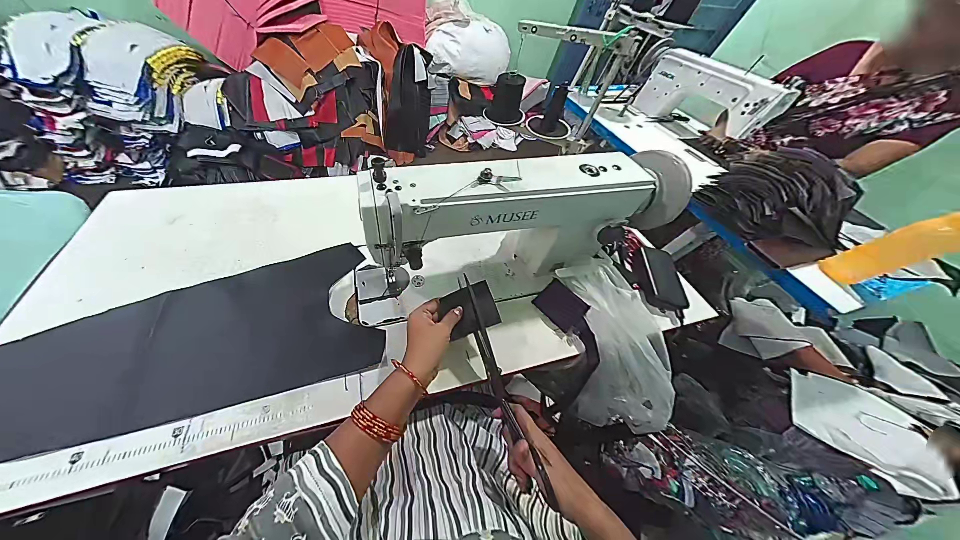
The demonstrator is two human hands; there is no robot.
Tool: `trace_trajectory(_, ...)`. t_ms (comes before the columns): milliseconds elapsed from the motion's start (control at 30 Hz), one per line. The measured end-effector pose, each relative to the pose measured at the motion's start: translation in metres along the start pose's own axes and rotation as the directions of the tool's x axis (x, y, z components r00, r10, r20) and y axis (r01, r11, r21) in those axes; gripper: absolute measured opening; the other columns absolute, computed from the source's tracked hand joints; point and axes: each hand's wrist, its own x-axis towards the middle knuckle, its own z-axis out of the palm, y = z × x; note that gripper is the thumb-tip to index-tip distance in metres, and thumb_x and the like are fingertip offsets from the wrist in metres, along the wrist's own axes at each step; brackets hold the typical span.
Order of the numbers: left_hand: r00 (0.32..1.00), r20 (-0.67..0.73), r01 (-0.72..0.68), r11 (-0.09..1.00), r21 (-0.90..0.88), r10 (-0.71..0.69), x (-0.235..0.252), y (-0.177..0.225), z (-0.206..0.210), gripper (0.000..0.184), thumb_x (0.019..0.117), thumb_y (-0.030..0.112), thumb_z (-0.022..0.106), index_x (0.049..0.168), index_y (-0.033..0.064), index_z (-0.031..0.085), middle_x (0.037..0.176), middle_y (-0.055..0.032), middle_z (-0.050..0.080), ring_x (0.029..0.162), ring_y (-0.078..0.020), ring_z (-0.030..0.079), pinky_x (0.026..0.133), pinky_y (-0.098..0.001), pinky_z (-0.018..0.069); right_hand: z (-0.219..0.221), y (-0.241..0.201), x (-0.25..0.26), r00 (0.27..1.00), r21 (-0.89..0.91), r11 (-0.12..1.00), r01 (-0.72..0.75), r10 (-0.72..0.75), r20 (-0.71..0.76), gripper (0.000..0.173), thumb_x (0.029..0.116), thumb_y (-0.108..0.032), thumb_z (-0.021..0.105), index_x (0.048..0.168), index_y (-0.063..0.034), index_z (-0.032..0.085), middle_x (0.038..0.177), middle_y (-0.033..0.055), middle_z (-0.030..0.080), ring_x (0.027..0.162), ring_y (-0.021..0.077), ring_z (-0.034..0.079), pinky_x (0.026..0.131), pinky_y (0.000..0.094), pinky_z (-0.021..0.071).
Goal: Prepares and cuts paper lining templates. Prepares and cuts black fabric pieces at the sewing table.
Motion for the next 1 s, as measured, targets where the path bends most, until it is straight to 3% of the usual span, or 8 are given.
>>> trace_trajectory(167, 1.0, 0.017, 0.006, 1.0, 0.022, -0.007, 0.004, -0.003, 0.003, 0.016, 0.0983, -0.003, 0.062, 0.113, -0.009, 0.063, 0.099, -0.0124, 0.073, 0.085, -0.0104, 0.072, 0.08, -0.0274, 0.0601, 0.001, 0.002, -0.004, 0.998, 0.036, 0.999, -0.031, 0.032, -0.045, 0.091, 0.0824, -0.075, 0.061, 0.135, -0.0027, 0.044, 0.077, -0.0123, 0.048, 0.054, -0.0034, 0.045, 0.05, 0.017, 0.0436)
trace_trajectory(333, 0.999, 0.025, 0.027, 0.999, 0.035, -0.028, 0.005, -0.005, 0.006, 0.017, 0.0982, -0.003, 0.062, 0.113, -0.0092, 0.063, 0.099, -0.013, 0.073, 0.086, -0.0109, 0.072, 0.08, -0.0277, 0.0603, 0.004, 0.003, -0.009, 0.997, 0.056, 0.998, -0.026, 0.03, -0.066, 0.093, 0.0818, -0.079, 0.061, 0.133, -0.0028, 0.045, 0.075, -0.0131, 0.049, 0.052, -0.0039, 0.046, 0.049, 0.0164, 0.0438)
trace_trajectory(500, 0.999, 0.02, 0.034, 0.999, 0.04, -0.035, 0.008, -0.007, 0.006, 0.016, 0.0976, -0.004, 0.063, 0.113, -0.01, 0.063, 0.098, -0.0129, 0.073, 0.084, -0.0099, 0.072, 0.08, -0.0264, 0.06, 0.004, -0.005, -0.012, 0.979, 0.046, 0.991, -0.125, 0.131, -0.154, 0.06, 0.0876, -0.048, 0.068, 0.126, -0.0038, 0.054, 0.073, -0.0094, 0.053, 0.046, -0.0014, 0.045, 0.043, 0.0178, 0.0432)
trace_trajectory(667, 0.996, 0.056, 0.063, 0.994, 0.089, -0.069, 0.007, -0.009, 0.001, 0.019, 0.098, -0.002, 0.064, 0.116, -0.0092, 0.063, 0.102, -0.0142, 0.072, 0.087, -0.0112, 0.072, 0.081, -0.0282, 0.0597, -0.005, -0.019, -0.004, 0.958, 0.016, 0.991, -0.136, 0.136, -0.252, 0.048, 0.0901, -0.04, 0.067, 0.12, -0.0047, 0.057, 0.069, -0.008, 0.054, 0.044, 0.0001, 0.045, 0.042, 0.0188, 0.0422)
trace_trajectory(733, 0.991, 0.125, 0.018, 0.974, 0.227, -0.047, 0.003, -0.007, -0.004, 0.026, 0.0982, 0.001, 0.064, 0.122, -0.0086, 0.062, 0.11, -0.0154, 0.072, 0.094, -0.0117, 0.071, 0.087, -0.0279, 0.0581, -0.022, -0.033, 0.006, 0.936, -0.141, 0.975, -0.173, 0.118, -0.331, 0.047, 0.0905, -0.039, 0.07, 0.12, -0.0039, 0.061, 0.075, -0.0035, 0.06, 0.052, 0.0035, 0.05, 0.049, 0.0232, 0.0458)
trace_trajectory(833, 0.978, 0.188, -0.174, 0.831, 0.529, 0.086, -0.001, 0.003, -0.021, 0.043, 0.1014, 0.01, 0.062, 0.141, -0.0068, 0.055, 0.137, -0.0238, 0.062, 0.122, -0.0266, 0.066, 0.106, -0.0361, 0.051, -0.046, -0.068, 0.026, 0.896, -0.442, 0.836, -0.327, 0.125, -0.426, 0.051, 0.0913, -0.038, 0.077, 0.123, -0.0004, 0.062, 0.084, 0.0088, 0.063, 0.072, 0.0197, 0.058, 0.071, 0.0422, 0.0498)
trace_trajectory(900, 0.968, 0.142, -0.249, 0.715, 0.653, 0.207, 0.005, 0.011, -0.043, 0.04, 0.1028, 0.014, 0.059, 0.138, -0.0058, 0.059, 0.139, -0.026, 0.06, 0.127, -0.0334, 0.062, 0.11, -0.0432, 0.0478, -0.054, -0.085, 0.043, 0.864, -0.561, 0.706, -0.432, 0.146, -0.482, 0.056, 0.0917, -0.042, 0.077, 0.128, -0.0011, 0.061, 0.095, 0.0166, 0.067, 0.087, 0.0315, 0.064, 0.082, 0.0537, 0.0509)
trace_trajectory(1000, 0.894, 0.036, -0.273, 0.481, 0.833, 0.446, 0.028, 0.018, -0.096, 0.033, 0.101, 0.014, 0.061, 0.128, -0.0034, 0.068, 0.133, -0.0253, 0.065, 0.13, -0.041, 0.057, 0.112, -0.0557, 0.0417, -0.057, -0.1, 0.072, 0.834, -0.637, 0.588, -0.499, 0.127, -0.537, 0.06, 0.094, -0.041, 0.074, 0.134, 0.0012, 0.058, 0.114, 0.0244, 0.068, 0.108, 0.0412, 0.066, 0.094, 0.0605, 0.0496)
